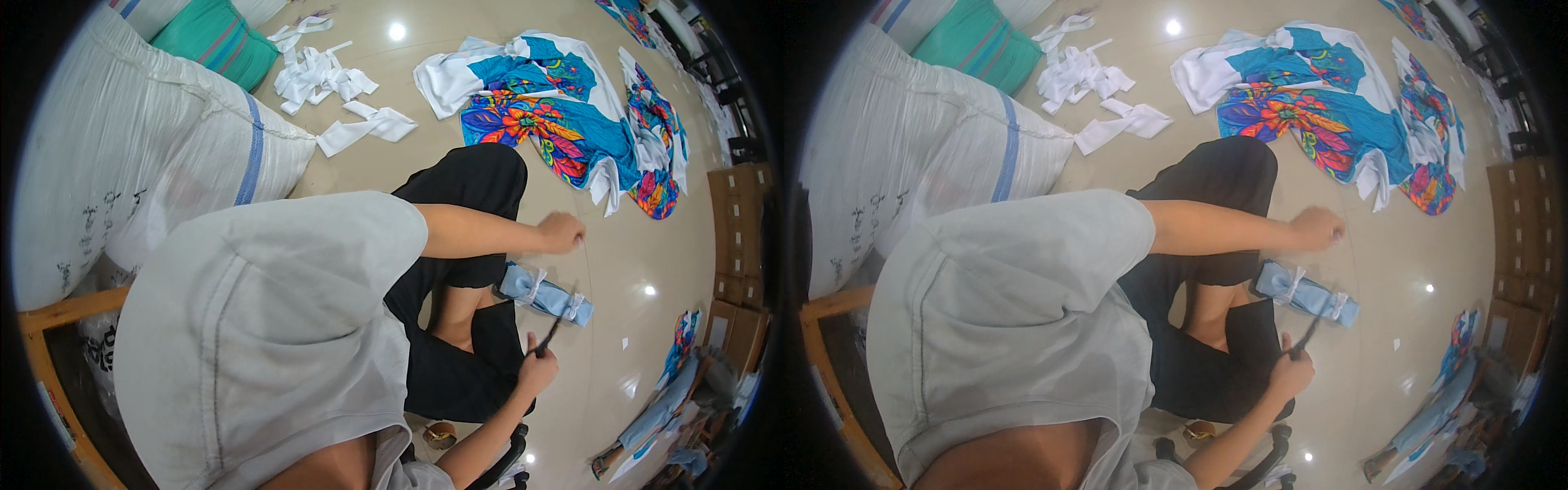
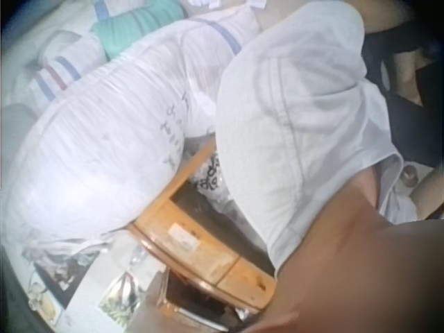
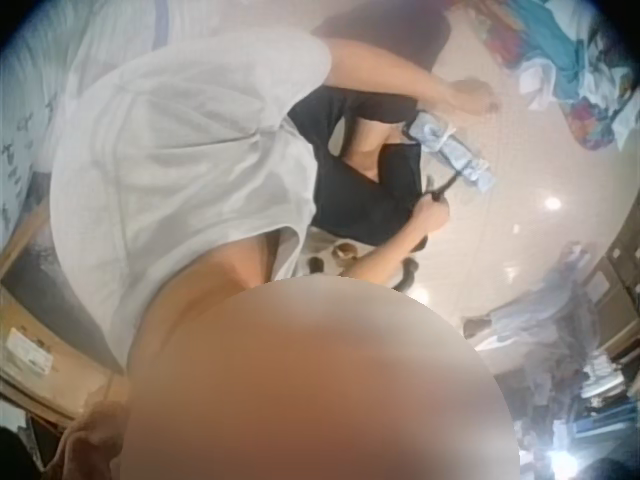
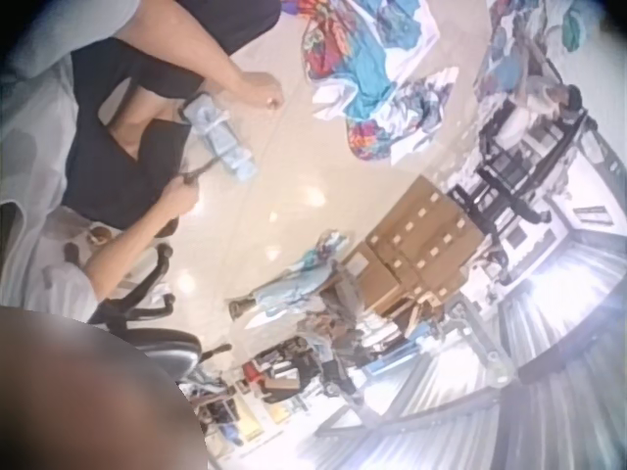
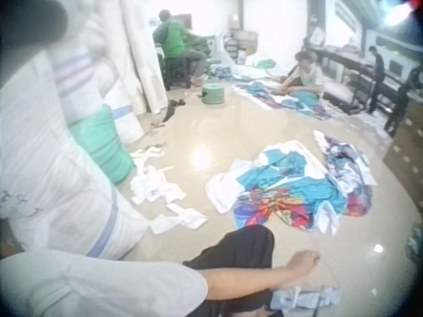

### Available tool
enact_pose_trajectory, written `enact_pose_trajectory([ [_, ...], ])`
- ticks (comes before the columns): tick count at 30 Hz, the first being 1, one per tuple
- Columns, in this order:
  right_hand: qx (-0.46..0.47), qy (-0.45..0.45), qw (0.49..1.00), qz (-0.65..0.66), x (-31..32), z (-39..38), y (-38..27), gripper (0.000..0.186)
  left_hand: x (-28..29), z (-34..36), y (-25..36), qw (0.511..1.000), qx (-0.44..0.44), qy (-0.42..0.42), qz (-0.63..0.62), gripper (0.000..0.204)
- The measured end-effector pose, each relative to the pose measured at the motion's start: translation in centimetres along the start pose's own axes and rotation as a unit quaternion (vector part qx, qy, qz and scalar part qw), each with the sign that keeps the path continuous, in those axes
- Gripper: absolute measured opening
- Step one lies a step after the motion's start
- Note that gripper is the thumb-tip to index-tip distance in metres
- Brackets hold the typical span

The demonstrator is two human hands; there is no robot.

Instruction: The person sits on the floor and ties a light blue fabric bundle with white strips. Then, using scissors, they cut a colorful patterned fabric laid out on the floor, trimming along white paper templates.

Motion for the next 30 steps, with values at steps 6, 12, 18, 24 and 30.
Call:
enact_pose_trajectory([
  [6,-0.201,0.048,0.968,0.139,1.2,0.7,16.7,0.058,-2.7,-2.4,0.6,0.973,-0.121,-0.065,0.187,0.054],
  [12,-0.333,0.065,0.922,0.184,-2.7,-4.8,28.8,0.055,-11.2,-8.7,5.5,0.901,-0.171,-0.273,0.289,0.087],
  [18,-0.38,0.132,0.907,0.121,-7.0,-10.2,32.7,0.045,-14.7,-8.3,1.7,0.887,-0.04,-0.382,0.257,0.105],
  [24,-0.344,0.136,0.912,0.178,-10.3,-11.4,32.2,0.026,-13.3,-9.0,0.8,0.783,0.222,-0.541,-0.213,0.065],
  [30,-0.312,0.255,0.877,0.261,-5.4,-13.5,29.3,0.029,-9.4,-13.8,5.0,0.689,0.319,-0.537,-0.369,0.052],
])
Point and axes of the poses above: each hand's wrist, its own z-axis towards the middle knuckle, its own x-axis out of the back of the hand, y = z × x, the point moved 9 cm from there along z, towards the middle knuckle, and after that the axes turned 6 degrees about z, right-handed, at the moved point
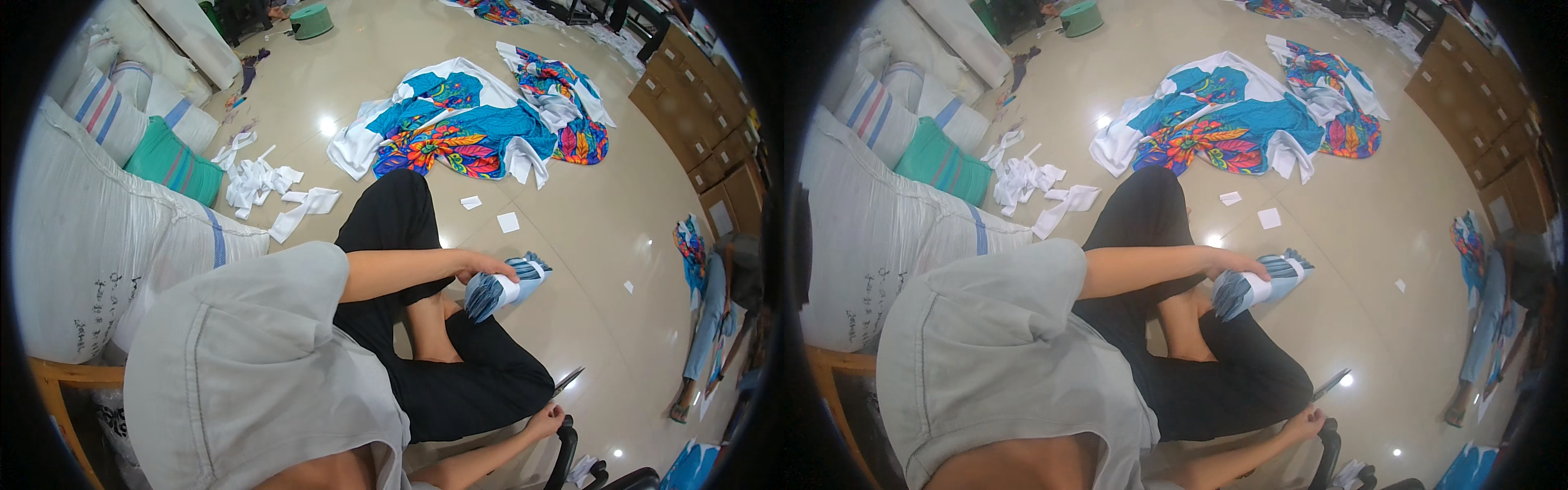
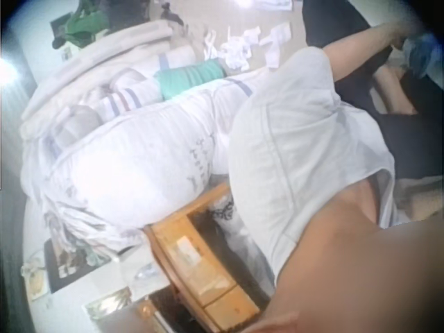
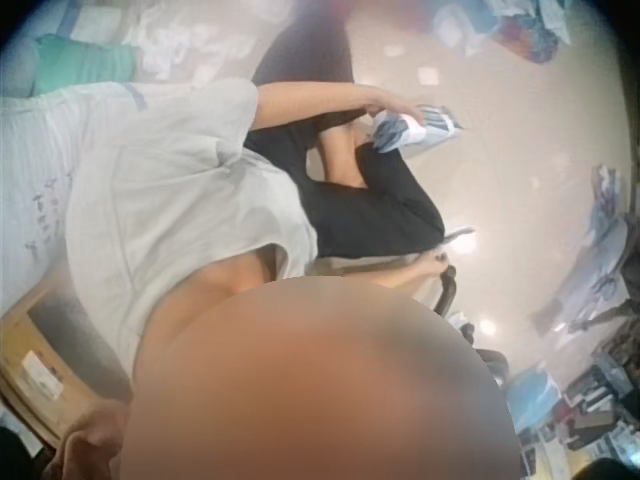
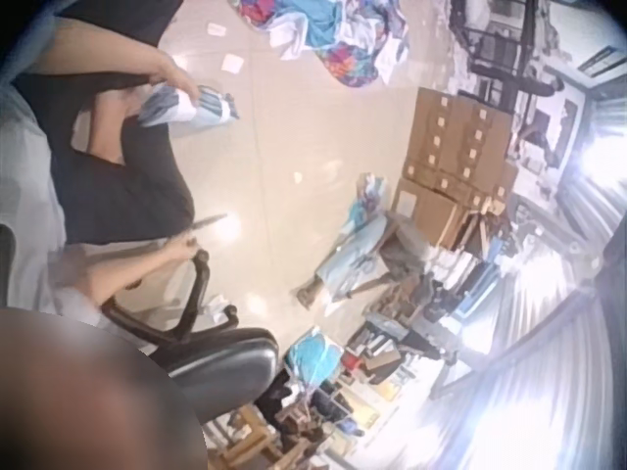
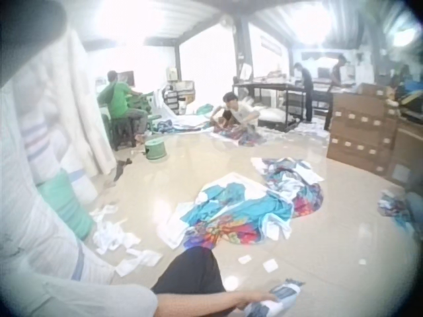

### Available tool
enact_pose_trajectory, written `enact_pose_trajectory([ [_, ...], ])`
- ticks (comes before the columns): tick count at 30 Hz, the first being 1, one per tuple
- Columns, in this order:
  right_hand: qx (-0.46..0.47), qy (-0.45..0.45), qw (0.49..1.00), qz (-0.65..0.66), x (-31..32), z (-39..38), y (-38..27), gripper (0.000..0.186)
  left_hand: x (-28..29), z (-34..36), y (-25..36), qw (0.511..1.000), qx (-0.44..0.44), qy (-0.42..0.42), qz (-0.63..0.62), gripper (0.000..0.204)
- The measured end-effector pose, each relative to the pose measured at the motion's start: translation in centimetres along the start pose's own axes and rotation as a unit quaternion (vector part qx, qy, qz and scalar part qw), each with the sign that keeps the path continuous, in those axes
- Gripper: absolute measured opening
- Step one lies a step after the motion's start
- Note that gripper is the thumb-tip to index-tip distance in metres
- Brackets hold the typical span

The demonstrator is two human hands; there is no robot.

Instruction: The person sits on the floor and ties a light blue fabric bundle with white strips. Then, using scissors, they cut a colorful patterned fabric laid out on the floor, trimming along white paper templates.

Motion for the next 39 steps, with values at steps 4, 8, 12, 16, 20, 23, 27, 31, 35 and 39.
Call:
enact_pose_trajectory([
  [4,-0.044,-0.058,0.927,0.369,-1.7,-6.9,-14.3,0.029,-2.6,-5.5,0.2,0.997,-0.035,0.034,-0.053,0.05],
  [8,-0.254,-0.297,0.69,0.609,-7.9,-16.5,-22.0,0.05,-8.0,-7.9,0.1,0.996,0.027,0.048,-0.073,0.047],
  [12,-0.25,-0.332,0.655,0.632,-10.4,-17.6,-22.4,0.05,-9.8,-6.5,0.6,0.954,-0.17,0.029,0.247,0.072],
  [16,-0.301,-0.305,0.595,0.68,-8.5,-16.6,-23.1,0.043,-9.8,-7.2,2.4,0.932,-0.169,0.005,0.321,0.074],
  [20,-0.241,-0.213,0.59,0.741,-1.8,-10.5,-25.1,0.039,-6.3,-6.6,3.1,0.952,-0.172,0.038,0.25,0.053],
  [23,-0.11,-0.123,0.617,0.769,7.8,-5.2,-27.2,0.038,-2.4,-5.5,2.0,0.948,-0.165,0.102,0.251,0.045],
  [27,0.167,-0.098,0.599,0.777,25.8,0.5,-27.7,0.046,1.7,-5.1,-0.2,0.946,-0.143,0.149,0.25,0.041],
  [31,0.265,0.149,0.607,0.734,36.7,2.5,-24.6,0.048,4.6,-5.4,-1.8,0.947,-0.117,0.179,0.239,0.039],
  [35,0.247,0.241,0.572,0.744,40.9,3.7,-15.5,0.048,4.5,-4.5,-2.3,0.949,-0.115,0.172,0.238,0.039],
  [39,0.179,0.365,0.492,0.77,38.1,2.6,-6.0,0.052,3.9,-3.9,-2.4,0.944,-0.109,0.17,0.26,0.04],
])
Point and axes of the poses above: each hand's wrist, its own z-axis towards the middle knuckle, its own x-axis out of the back of the hand, y = z × x, the point moved 9 cm from there along z, towards the middle knuckle, and after that the axes turned 6 degrees about z, right-handed, at the moved point
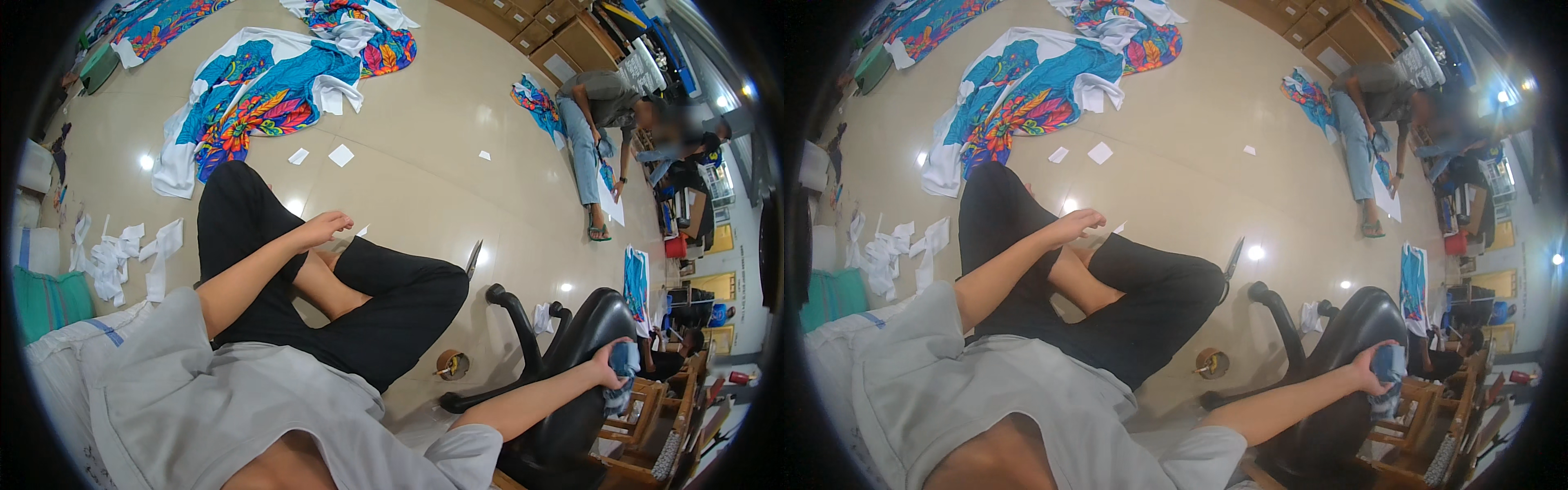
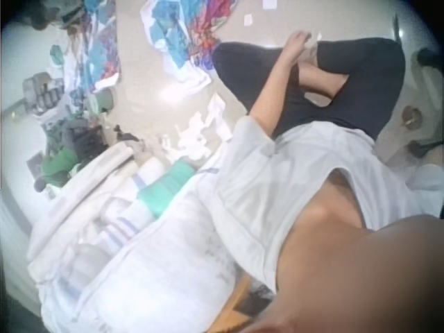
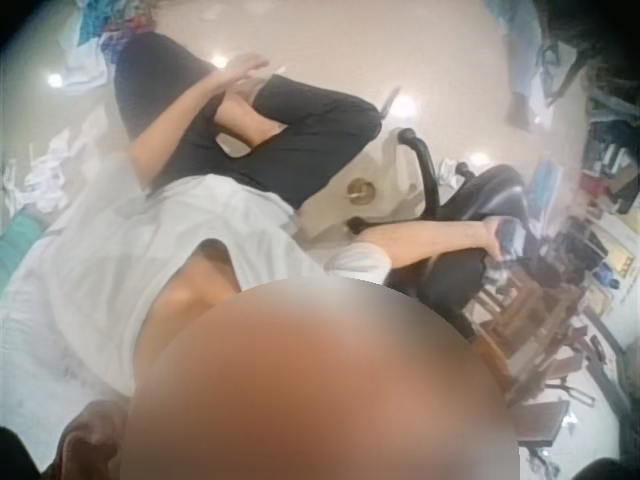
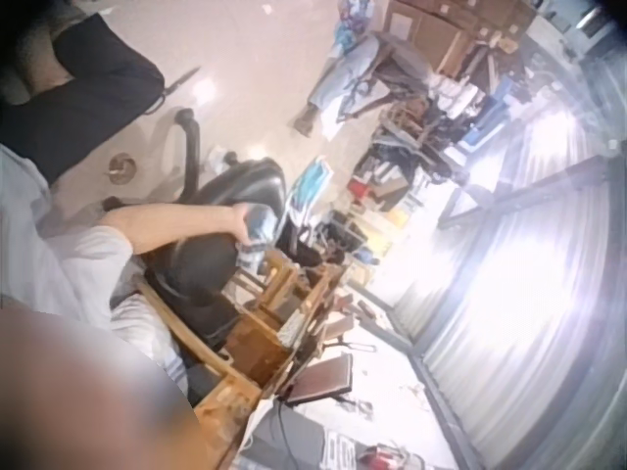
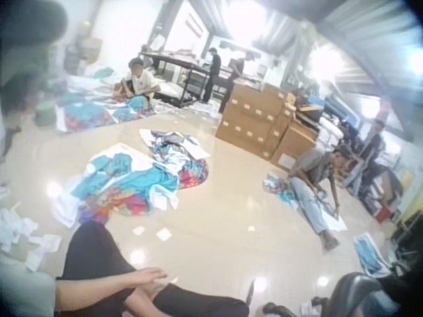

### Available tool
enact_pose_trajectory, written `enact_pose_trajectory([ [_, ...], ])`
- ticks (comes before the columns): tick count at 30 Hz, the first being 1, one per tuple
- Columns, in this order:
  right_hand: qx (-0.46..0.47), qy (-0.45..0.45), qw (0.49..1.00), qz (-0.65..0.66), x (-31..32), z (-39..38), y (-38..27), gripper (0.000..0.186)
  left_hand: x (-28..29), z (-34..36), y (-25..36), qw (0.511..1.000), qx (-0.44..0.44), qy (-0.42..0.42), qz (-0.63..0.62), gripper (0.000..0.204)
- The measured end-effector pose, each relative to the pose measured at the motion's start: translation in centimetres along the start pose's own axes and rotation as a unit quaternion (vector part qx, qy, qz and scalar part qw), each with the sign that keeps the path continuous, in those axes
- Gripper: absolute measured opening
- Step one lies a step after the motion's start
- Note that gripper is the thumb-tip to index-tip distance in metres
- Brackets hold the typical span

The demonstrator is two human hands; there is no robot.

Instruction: The person sits on the floor and ties a light blue fabric bundle with white strips. Then, using scissors, they cut a colorful patterned fabric laid out on the floor, trimming along white paper templates.

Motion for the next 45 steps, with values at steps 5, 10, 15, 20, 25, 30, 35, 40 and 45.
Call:
enact_pose_trajectory([
  [5,-0.183,0.015,0.98,0.073,-5.2,-10.7,5.5,0.051,0.1,0.0,0.2,1.0,0.007,0.004,0.011,0.039],
  [10,-0.261,-0.075,0.932,-0.241,0.4,-17.3,14.4,0.048,1.9,1.1,2.7,0.994,-0.039,-0.003,0.106,0.04],
  [15,-0.387,-0.167,0.745,-0.517,9.2,-30.3,25.8,0.036,11.9,6.2,3.2,0.89,-0.142,0.088,0.424,0.055],
  [20,-0.019,-0.494,0.494,-0.715,13.5,-35.5,28.0,0.029,19.1,7.8,1.1,0.841,0.198,0.248,0.437,0.07],
  [25,-0.069,-0.562,0.395,-0.723,14.0,-41.2,29.7,0.029,17.3,8.5,-2.9,0.851,0.271,0.281,0.35,0.088],
  [30,-0.115,-0.593,0.391,-0.694,13.1,-44.8,30.9,0.029,12.2,12.7,-2.1,0.848,0.032,0.179,0.498,0.095],
  [35,-0.104,-0.584,0.369,-0.716,12.9,-42.4,31.3,0.028,3.2,9.4,4.1,0.776,-0.104,0.006,0.622,0.088],
  [40,-0.117,-0.599,0.366,-0.703,12.6,-43.4,31.5,0.028,-3.0,7.9,2.7,0.731,-0.234,-0.023,0.641,0.081],
  [45,-0.134,-0.651,0.352,-0.659,12.7,-47.5,31.6,0.028,-5.3,11.3,0.9,0.667,-0.354,0.06,0.653,0.046],
])
Point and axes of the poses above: each hand's wrist, its own z-axis towards the middle knuckle, its own x-axis out of the back of the hand, y = z × x, the point moved 9 cm from there along z, towards the middle knuckle, and after that the axes turned 6 degrees about z, right-handed, at the moved point
